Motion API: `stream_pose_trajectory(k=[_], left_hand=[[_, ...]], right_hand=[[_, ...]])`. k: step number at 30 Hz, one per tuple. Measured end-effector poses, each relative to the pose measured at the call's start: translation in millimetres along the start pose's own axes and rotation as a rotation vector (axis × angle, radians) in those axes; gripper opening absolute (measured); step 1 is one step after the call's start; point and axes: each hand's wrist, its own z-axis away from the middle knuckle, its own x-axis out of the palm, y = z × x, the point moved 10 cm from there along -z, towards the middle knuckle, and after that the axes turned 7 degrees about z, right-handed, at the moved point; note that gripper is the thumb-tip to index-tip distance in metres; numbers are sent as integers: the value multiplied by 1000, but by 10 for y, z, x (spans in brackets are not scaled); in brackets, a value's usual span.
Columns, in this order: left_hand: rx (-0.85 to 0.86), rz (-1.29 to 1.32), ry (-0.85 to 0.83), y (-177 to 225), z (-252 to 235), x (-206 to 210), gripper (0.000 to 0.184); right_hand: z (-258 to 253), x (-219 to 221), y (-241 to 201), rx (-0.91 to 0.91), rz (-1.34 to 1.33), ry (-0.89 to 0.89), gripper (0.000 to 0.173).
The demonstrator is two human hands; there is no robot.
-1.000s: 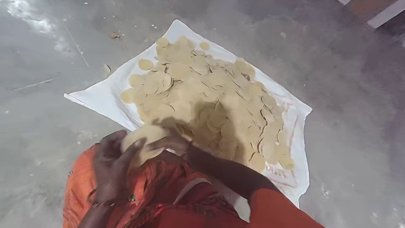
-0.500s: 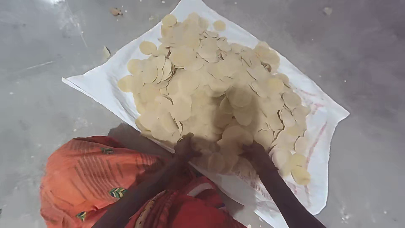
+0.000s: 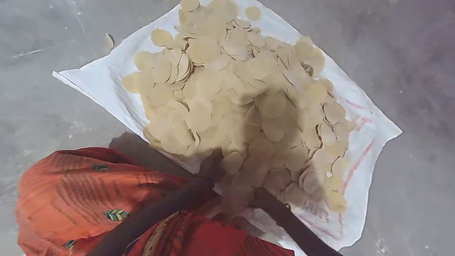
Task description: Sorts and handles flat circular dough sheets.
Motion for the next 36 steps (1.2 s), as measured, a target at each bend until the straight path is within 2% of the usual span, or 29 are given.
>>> stream_pose_trajectory(k=[2,4,6,8,11,14,16,18,21,23,24,26,28,29,30,32,34,36], left_hand=[[147,-42,29,240,9,-86,41],[314,-84,81,554,23,-227,24],[339,-122,51,824,-6,-376,22],[310,-74,25,975,-54,-526,25],[333,17,53,1063,-156,-759,21],[331,58,92,993,-162,-903,25],[287,102,90,894,-169,-917,30],[278,186,92,821,-191,-945,30],[259,388,74,734,-184,-950,26],[219,514,15,670,-176,-867,25],[194,549,-18,628,-166,-788,26],[184,466,-36,555,-117,-632,22],[162,198,24,423,-125,-533,19],[107,98,38,337,-134,-476,27],[52,42,34,264,-128,-425,41],[-39,37,52,117,-79,-359,55],[-77,161,142,-46,-45,-347,58],[-95,239,242,-163,-25,-354,59]], right_hand=[[-146,253,-145,-77,-72,-22,39],[-331,357,-308,-47,14,23,43],[-475,308,-525,-47,156,131,51],[-627,179,-633,-99,148,257,49],[-753,-117,-757,-35,276,371,42],[-703,-212,-696,8,346,339,49],[-709,-226,-466,128,258,307,54],[-725,-351,-322,191,142,392,52],[-669,-450,-496,43,230,509,41],[-606,-420,-605,21,328,519,39],[-588,-422,-568,-2,283,559,39],[-598,-443,-469,-52,91,612,44],[-562,-527,-476,-46,-70,679,36],[-562,-585,-441,-43,-126,714,27],[-546,-628,-401,-49,-135,692,25],[-336,-646,-422,-46,63,553,32],[-32,-615,-523,-123,369,497,31],[271,-470,-794,-404,576,617,28]])
